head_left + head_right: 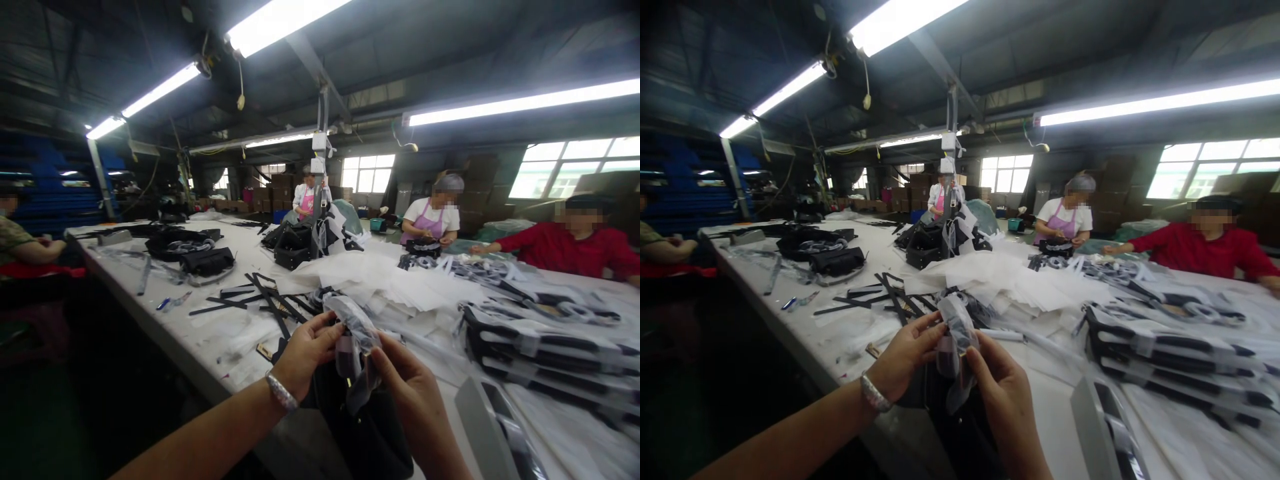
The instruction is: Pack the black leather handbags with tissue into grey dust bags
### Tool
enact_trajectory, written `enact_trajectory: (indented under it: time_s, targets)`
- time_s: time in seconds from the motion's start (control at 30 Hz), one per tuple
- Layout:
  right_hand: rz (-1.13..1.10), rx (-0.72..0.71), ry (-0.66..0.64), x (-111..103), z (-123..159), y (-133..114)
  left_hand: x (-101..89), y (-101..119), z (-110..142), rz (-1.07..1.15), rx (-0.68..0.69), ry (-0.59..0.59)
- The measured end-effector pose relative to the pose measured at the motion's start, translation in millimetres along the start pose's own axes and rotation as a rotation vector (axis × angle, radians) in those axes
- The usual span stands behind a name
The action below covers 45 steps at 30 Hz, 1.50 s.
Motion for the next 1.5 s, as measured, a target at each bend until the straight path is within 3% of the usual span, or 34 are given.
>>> enact_trajectory:
  time_s: [0.1, 0.2, 0.37, 0.73, 0.87, 0.97, 1.13, 1.37, 1.5]
  targets:
    - [0.089, -0.04, 0.123, -1.9, 3.6, 0.3, 8.7, -1.2, -2.5, 0.062, 0.032, 0.064]
    - [0.179, -0.09, 0.21, 0.2, 8.9, 1.2, 20.7, -7.5, -4.0, 0.114, 0.069, 0.02]
    - [0.344, -0.23, 0.237, 6.8, 14.1, -6.1, 26.4, -12.0, -8.2, 0.111, 0.077, -0.011]
    - [0.778, -0.491, 0.33, 15.2, 10.0, -32.3, 33.9, 14.4, 10.9, 0.005, 0.118, 0.003]
    - [0.649, -0.563, 0.221, 15.0, 13.6, -30.1, 31.3, 15.5, 5.3, -0.001, 0.107, -0.012]
    - [0.544, -0.531, 0.187, 0.7, 20.2, -17.0, 29.5, 16.7, 3.1, -0.011, 0.095, -0.041]
    - [0.605, -0.537, 0.102, -3.7, 27.1, 8.9, 30.7, 21.9, -2.9, -0.023, 0.086, -0.054]
    - [0.614, -0.64, 0.263, 7.2, 36.5, 8.5, 36.6, 21.8, -4.6, -0.056, -0.048, -0.039]
    - [0.429, -0.659, 0.053, -4.3, 38.4, 8.5, 29.0, 19.3, 6.3, -0.093, -0.153, 0.016]
Point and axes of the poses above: each hand's wrist, its own z-axis away from the middle knuckle, its own x-axis out of the palm, y = z × x, the point moved 5 cm from there along -z, towards the middle knuckle, and after that the axes turned 4 degrees about -x, right-handed, at the moved point
